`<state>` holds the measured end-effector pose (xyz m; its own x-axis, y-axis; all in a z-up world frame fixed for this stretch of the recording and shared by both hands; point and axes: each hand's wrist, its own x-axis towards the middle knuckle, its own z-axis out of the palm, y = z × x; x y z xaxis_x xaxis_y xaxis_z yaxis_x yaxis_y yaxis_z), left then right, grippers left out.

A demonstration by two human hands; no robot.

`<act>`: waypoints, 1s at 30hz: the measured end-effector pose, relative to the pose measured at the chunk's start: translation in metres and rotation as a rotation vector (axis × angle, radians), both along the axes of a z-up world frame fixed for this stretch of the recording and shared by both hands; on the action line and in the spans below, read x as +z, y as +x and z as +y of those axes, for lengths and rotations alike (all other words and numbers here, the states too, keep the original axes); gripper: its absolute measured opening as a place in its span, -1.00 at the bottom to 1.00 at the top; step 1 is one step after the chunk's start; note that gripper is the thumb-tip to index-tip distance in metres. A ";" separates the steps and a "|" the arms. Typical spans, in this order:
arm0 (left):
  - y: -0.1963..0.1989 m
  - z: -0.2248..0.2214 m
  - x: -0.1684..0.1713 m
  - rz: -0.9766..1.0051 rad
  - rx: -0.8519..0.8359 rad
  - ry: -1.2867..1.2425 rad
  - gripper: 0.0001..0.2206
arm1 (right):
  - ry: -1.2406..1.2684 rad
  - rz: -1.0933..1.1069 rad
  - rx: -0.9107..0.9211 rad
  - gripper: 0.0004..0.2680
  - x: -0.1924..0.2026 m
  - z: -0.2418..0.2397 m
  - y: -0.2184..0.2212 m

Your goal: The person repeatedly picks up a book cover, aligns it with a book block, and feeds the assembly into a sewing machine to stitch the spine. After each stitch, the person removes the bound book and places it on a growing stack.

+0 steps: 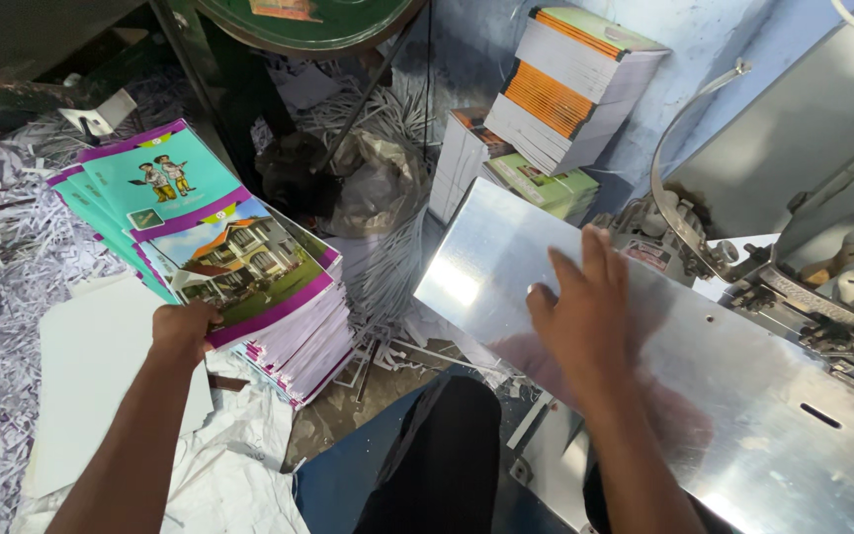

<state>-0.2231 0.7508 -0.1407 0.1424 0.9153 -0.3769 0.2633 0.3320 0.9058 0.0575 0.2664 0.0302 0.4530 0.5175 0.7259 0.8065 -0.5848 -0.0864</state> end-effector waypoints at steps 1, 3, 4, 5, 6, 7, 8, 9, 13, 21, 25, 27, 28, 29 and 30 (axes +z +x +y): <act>0.001 0.001 -0.006 -0.089 0.017 -0.027 -0.83 | 0.026 0.034 0.040 -0.68 -0.003 0.006 -0.007; 0.000 -0.003 -0.017 -0.266 0.051 -0.081 -0.80 | 0.077 0.102 0.120 -0.72 -0.012 0.021 -0.023; 0.000 -0.006 -0.021 -0.309 0.060 -0.094 -0.80 | 0.089 0.141 0.176 -0.74 -0.016 0.027 -0.031; 0.002 -0.011 -0.024 -0.349 0.069 -0.107 -0.79 | 0.101 0.181 0.233 -0.76 -0.022 0.034 -0.042; 0.003 -0.018 -0.026 -0.390 0.078 -0.120 -0.79 | 0.132 0.272 0.268 -0.76 -0.029 0.045 -0.055; 0.005 -0.025 -0.027 -0.397 0.087 -0.118 -0.78 | 0.164 0.362 0.303 -0.77 -0.036 0.058 -0.067; 0.007 -0.034 -0.028 -0.404 0.096 -0.115 -0.78 | 0.161 0.448 0.391 -0.77 -0.041 0.067 -0.076; 0.011 -0.043 -0.028 -0.413 0.104 -0.115 -0.78 | 0.155 0.533 0.479 -0.77 -0.046 0.075 -0.084; 0.017 -0.075 -0.027 -0.508 0.185 -0.123 -0.71 | 0.113 1.009 0.525 -0.74 -0.072 0.109 -0.111; 0.036 -0.127 -0.039 -0.513 0.364 -0.194 -0.59 | 0.128 1.580 0.490 -0.64 -0.144 0.169 -0.133; 0.038 -0.160 -0.027 -0.706 0.248 -0.192 -0.69 | 0.333 1.851 0.456 -0.71 -0.169 0.192 -0.142; 0.035 -0.172 -0.017 -0.798 0.192 -0.232 -0.72 | 0.467 1.889 0.573 -0.74 -0.175 0.198 -0.144; 0.035 -0.178 -0.011 -0.769 0.181 -0.266 -0.72 | 0.470 1.859 0.533 -0.76 -0.177 0.199 -0.143; 0.033 -0.181 -0.006 -0.740 0.171 -0.298 -0.72 | 0.473 1.829 0.495 -0.77 -0.176 0.200 -0.142; 0.031 -0.183 0.000 -0.710 0.161 -0.330 -0.72 | 0.477 1.798 0.458 -0.77 -0.175 0.201 -0.141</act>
<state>-0.1917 0.5678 -0.1402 0.3255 0.8018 -0.5011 -0.4131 0.5973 0.6874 -0.0834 0.4677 -0.1444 0.6288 0.7263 -0.2777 -0.3403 -0.0640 -0.9381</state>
